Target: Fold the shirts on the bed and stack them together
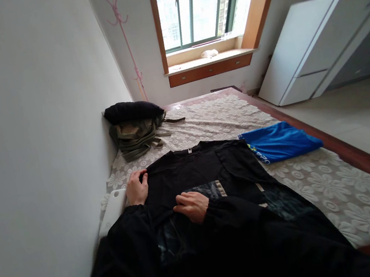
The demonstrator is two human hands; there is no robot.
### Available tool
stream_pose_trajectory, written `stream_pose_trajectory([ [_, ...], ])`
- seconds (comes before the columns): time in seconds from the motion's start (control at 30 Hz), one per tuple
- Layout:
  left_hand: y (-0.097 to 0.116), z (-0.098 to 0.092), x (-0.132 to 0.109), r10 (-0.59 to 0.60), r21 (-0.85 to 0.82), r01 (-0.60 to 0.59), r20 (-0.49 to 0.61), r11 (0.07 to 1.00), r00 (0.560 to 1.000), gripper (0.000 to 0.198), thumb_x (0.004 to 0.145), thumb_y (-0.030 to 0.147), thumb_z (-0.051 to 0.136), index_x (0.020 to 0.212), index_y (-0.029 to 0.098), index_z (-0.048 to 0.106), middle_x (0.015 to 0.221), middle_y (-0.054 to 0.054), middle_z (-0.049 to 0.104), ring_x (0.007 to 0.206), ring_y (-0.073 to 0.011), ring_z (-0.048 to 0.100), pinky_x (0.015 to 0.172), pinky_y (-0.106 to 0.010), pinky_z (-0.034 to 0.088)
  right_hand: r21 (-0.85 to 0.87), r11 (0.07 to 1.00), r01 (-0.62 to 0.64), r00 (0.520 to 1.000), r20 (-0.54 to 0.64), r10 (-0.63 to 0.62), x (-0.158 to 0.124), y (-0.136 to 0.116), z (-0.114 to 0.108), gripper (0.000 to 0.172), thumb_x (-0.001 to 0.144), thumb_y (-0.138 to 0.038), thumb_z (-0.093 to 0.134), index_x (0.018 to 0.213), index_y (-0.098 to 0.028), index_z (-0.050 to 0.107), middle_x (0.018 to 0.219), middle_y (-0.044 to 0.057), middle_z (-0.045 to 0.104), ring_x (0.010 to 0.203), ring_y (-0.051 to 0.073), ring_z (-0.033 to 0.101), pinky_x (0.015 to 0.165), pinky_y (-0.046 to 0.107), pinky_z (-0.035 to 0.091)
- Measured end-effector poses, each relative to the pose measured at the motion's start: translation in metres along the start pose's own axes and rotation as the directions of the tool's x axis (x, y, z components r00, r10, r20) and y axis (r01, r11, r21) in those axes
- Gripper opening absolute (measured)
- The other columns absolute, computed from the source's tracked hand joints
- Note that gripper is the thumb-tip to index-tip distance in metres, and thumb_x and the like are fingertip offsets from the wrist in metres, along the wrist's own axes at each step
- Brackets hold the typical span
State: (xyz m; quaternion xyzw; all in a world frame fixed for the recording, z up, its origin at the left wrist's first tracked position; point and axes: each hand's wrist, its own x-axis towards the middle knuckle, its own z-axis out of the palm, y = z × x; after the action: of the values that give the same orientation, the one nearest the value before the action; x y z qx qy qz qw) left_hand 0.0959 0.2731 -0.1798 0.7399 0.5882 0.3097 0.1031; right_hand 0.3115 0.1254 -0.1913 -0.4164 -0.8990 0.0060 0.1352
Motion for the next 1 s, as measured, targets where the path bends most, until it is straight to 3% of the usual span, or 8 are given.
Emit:
stream_pose_trajectory([
  [0.1,0.003,0.001,-0.001,0.043,0.005,-0.044,0.073,0.999,0.996,0.024,0.099,0.031,0.052,0.108,0.026,0.074,0.121,-0.005,0.071,0.11,-0.0242,0.066,0.096,-0.035,0.051,0.014,0.998,-0.059,0.998,-0.008,0.059,-0.001,-0.002,0.001,0.017,0.099,-0.022,0.056,0.107,-0.024,0.071,0.094,0.005,0.066,0.082,0.017,0.057,0.069,0.029,0.04],
  [0.27,0.0,0.004,0.001,-0.045,0.084,0.039,0.064,0.996,0.997,0.022,0.097,0.033,0.054,0.101,0.024,0.073,0.11,-0.008,0.072,0.099,-0.0261,0.068,0.087,-0.036,0.052,0.022,0.985,-0.17,0.985,0.03,0.17,0.0,-0.004,0.0,0.014,0.101,-0.03,0.056,0.1,-0.022,0.068,0.089,0.002,0.071,0.078,0.016,0.061,0.064,0.029,0.039],
  [0.43,0.0,0.005,0.002,-0.061,0.09,0.059,0.025,0.994,0.998,0.022,0.098,0.032,0.051,0.099,0.023,0.071,0.107,-0.01,0.072,0.098,-0.0285,0.068,0.085,-0.039,0.053,0.012,0.985,-0.17,0.985,0.044,0.169,0.0,-0.006,-0.004,0.017,0.101,-0.032,0.054,0.095,-0.022,0.066,0.085,0.003,0.072,0.077,0.017,0.063,0.06,0.029,0.036],
  [0.57,0.002,0.004,0.001,-0.049,0.088,0.048,0.012,0.995,0.999,0.023,0.098,0.033,0.049,0.099,0.023,0.07,0.111,-0.011,0.071,0.098,-0.0295,0.067,0.084,-0.04,0.053,0.002,0.987,-0.162,0.986,0.034,0.162,-0.001,-0.007,-0.008,0.016,0.098,-0.035,0.058,0.095,-0.021,0.064,0.089,0.004,0.07,0.083,0.018,0.062,0.065,0.029,0.039],
  [0.73,0.003,0.001,-0.001,-0.066,0.095,0.065,0.006,0.993,0.998,0.022,0.098,0.032,0.05,0.101,0.024,0.07,0.11,-0.01,0.072,0.101,-0.0291,0.068,0.085,-0.038,0.052,0.007,0.997,-0.082,0.997,-0.004,0.082,0.0,-0.003,-0.007,0.024,0.097,-0.04,0.062,0.113,-0.022,0.063,0.095,0.005,0.069,0.089,0.02,0.059,0.072,0.031,0.041],
  [0.87,0.002,0.0,-0.002,-0.139,0.121,0.138,-0.003,0.983,0.99,0.026,0.099,0.036,0.049,0.108,0.024,0.07,0.101,-0.012,0.074,0.094,-0.0325,0.069,0.077,-0.04,0.052,-0.002,0.993,-0.117,0.993,0.006,0.117,0.0,-0.001,0.001,0.013,0.1,-0.03,0.057,0.102,-0.022,0.067,0.091,0.004,0.069,0.086,0.019,0.058,0.071,0.031,0.04],
  [1.0,0.0,0.0,-0.001,-0.15,0.146,0.148,0.005,0.978,0.989,0.027,0.1,0.035,0.048,0.11,0.023,0.07,0.103,-0.013,0.075,0.096,-0.0322,0.069,0.078,-0.039,0.051,0.018,0.991,-0.136,0.991,-0.013,0.136,0.001,-0.001,0.001,0.013,0.099,-0.026,0.055,0.097,-0.021,0.066,0.089,0.004,0.068,0.083,0.019,0.056,0.07,0.031,0.04],
])
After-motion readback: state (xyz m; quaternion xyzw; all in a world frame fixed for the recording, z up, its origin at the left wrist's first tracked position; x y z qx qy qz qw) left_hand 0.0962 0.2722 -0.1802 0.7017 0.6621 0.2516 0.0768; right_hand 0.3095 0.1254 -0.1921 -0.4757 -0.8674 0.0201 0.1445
